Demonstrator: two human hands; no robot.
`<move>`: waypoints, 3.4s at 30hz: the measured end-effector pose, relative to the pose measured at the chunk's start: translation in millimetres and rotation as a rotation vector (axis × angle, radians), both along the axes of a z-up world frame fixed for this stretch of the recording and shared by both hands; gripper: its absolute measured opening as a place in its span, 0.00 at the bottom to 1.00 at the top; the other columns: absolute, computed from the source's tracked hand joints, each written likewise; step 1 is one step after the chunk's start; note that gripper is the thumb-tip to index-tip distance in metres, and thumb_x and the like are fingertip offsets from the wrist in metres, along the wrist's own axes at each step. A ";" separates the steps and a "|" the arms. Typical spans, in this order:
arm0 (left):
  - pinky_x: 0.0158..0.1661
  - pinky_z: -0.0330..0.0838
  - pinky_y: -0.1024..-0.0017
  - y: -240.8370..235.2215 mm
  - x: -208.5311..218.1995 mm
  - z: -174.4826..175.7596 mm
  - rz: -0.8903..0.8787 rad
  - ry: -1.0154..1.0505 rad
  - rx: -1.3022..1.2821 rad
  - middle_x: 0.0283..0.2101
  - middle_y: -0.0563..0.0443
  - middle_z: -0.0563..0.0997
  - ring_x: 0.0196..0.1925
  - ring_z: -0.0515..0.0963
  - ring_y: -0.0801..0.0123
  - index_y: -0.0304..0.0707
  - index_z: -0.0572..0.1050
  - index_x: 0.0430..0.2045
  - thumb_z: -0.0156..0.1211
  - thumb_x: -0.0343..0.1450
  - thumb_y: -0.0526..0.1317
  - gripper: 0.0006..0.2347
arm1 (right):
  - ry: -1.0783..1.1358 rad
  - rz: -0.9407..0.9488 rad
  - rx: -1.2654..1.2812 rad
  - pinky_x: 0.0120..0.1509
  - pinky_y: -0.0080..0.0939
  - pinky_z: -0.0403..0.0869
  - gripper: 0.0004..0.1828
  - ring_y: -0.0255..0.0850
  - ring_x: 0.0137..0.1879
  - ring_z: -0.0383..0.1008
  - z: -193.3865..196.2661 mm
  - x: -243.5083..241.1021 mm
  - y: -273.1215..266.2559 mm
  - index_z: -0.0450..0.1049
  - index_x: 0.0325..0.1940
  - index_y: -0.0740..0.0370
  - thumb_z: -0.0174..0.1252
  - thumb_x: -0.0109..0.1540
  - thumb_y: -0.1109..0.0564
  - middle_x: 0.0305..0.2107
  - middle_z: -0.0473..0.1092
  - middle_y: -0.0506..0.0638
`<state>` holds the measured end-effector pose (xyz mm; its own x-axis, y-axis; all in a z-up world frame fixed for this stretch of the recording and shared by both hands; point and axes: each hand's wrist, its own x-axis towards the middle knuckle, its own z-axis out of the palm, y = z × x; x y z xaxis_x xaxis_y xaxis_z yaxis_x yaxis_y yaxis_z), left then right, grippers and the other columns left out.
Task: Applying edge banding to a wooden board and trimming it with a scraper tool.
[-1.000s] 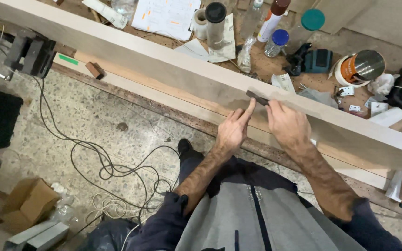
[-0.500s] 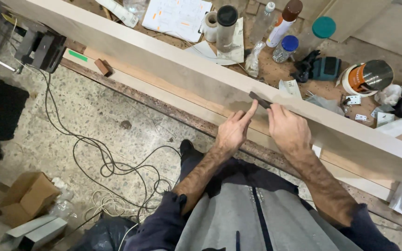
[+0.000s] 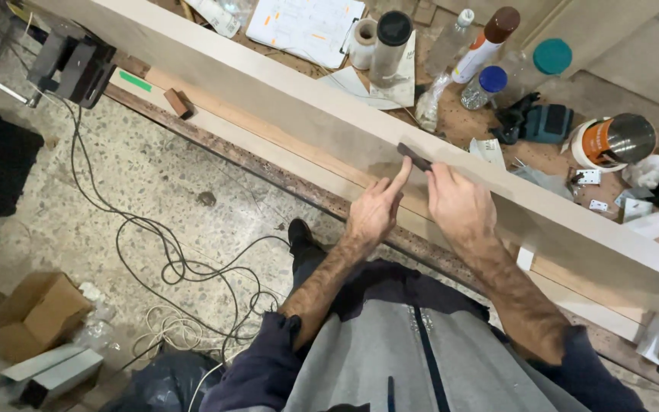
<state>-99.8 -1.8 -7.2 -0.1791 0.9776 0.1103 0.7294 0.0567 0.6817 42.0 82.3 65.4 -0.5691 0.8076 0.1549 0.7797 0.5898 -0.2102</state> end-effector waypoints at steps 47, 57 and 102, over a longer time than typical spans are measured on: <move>0.39 0.76 0.53 -0.5 -130.5 -24.6 -0.025 -0.021 -0.019 0.39 0.42 0.78 0.40 0.79 0.46 0.56 0.47 0.76 0.60 0.72 0.39 0.36 | 0.063 0.094 0.048 0.36 0.55 0.77 0.09 0.59 0.34 0.78 -17.2 -125.9 0.3 0.73 0.41 0.62 0.57 0.70 0.53 0.31 0.76 0.59; 0.41 0.75 0.54 -1.6 -145.7 -23.0 -0.015 -0.041 0.019 0.39 0.43 0.77 0.42 0.78 0.47 0.57 0.46 0.76 0.61 0.70 0.38 0.38 | 0.051 0.087 0.050 0.37 0.57 0.76 0.09 0.62 0.35 0.77 -18.0 -143.1 0.3 0.73 0.41 0.61 0.58 0.70 0.54 0.32 0.76 0.60; 0.43 0.74 0.55 2.1 -211.8 -40.3 0.019 -0.011 0.034 0.38 0.45 0.76 0.40 0.76 0.50 0.54 0.47 0.76 0.62 0.71 0.41 0.37 | 0.091 0.121 0.033 0.36 0.59 0.74 0.08 0.63 0.35 0.77 -13.2 -216.5 0.7 0.73 0.42 0.62 0.57 0.68 0.54 0.33 0.76 0.61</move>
<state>-311.7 0.3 -47.6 -0.1991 0.9697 0.1414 0.7211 0.0473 0.6912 -174.5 82.9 52.2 -0.6444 0.7276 0.2354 0.6810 0.6860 -0.2561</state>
